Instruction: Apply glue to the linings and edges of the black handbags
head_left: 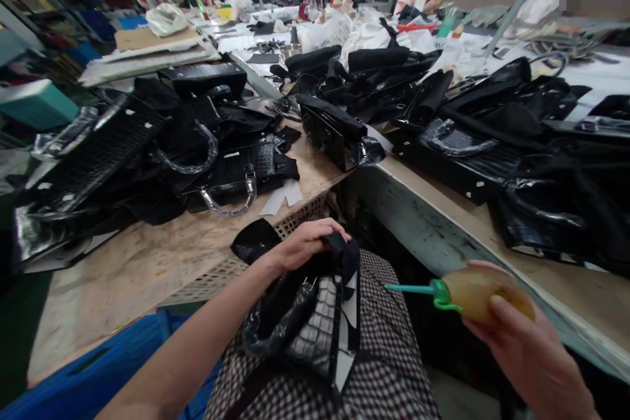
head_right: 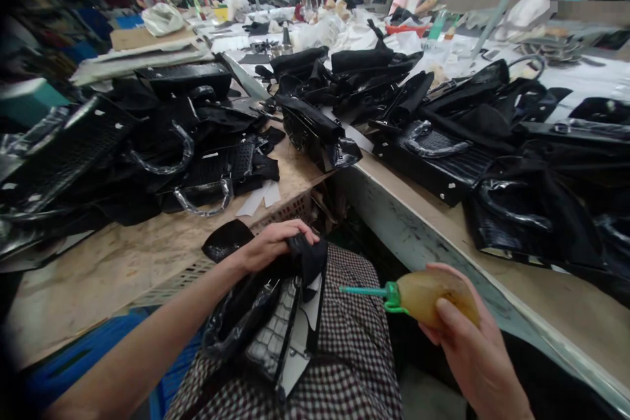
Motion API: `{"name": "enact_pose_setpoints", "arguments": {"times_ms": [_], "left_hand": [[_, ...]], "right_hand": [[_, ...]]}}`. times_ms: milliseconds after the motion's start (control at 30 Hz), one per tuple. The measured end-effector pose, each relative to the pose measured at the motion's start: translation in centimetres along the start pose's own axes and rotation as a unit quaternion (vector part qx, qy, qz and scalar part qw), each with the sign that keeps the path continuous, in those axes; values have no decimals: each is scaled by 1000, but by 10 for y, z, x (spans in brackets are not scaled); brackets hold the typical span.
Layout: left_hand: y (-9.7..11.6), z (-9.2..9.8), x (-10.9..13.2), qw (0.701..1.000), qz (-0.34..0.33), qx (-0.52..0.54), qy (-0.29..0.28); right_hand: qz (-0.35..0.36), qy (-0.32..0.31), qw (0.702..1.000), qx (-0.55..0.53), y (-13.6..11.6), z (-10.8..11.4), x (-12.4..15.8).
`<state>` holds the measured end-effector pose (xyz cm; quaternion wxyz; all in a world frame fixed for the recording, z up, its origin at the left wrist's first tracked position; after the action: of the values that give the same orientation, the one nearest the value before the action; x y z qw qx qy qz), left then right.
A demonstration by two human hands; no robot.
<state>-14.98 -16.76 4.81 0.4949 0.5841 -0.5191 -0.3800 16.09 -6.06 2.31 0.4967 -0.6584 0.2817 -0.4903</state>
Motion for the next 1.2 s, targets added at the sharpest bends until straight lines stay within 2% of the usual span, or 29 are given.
{"name": "enact_pose_setpoints", "arguments": {"times_ms": [133,300,467,633,1000,1200], "left_hand": [[-26,0,6,1000,-8,30,0],[-44,4,9,999,-23,13,-37],[-55,7,7,998,-15,9,-64],[-61,10,5,997,-16,5,-82],[-62,6,5,993,-29,-9,-110],[-62,3,5,993,-30,-17,-117]], "right_hand": [[0,55,995,79,14,14,10],[34,21,990,135,23,7,9],[62,12,977,204,10,-10,9],[81,16,965,250,-3,-24,9],[124,-9,946,298,7,-24,-14],[137,-18,932,335,6,-25,-14]]}}
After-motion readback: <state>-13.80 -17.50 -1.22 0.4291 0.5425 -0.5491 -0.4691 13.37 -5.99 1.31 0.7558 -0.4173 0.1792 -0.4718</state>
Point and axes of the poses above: each hand's wrist, its own x-axis away from the middle knuckle, its own z-axis out of the back of the hand, y = z × x, the point moved 6 cm from there along -x, towards the middle knuckle, and after that the axes turned 14 degrees about x, right-handed, at the moved point
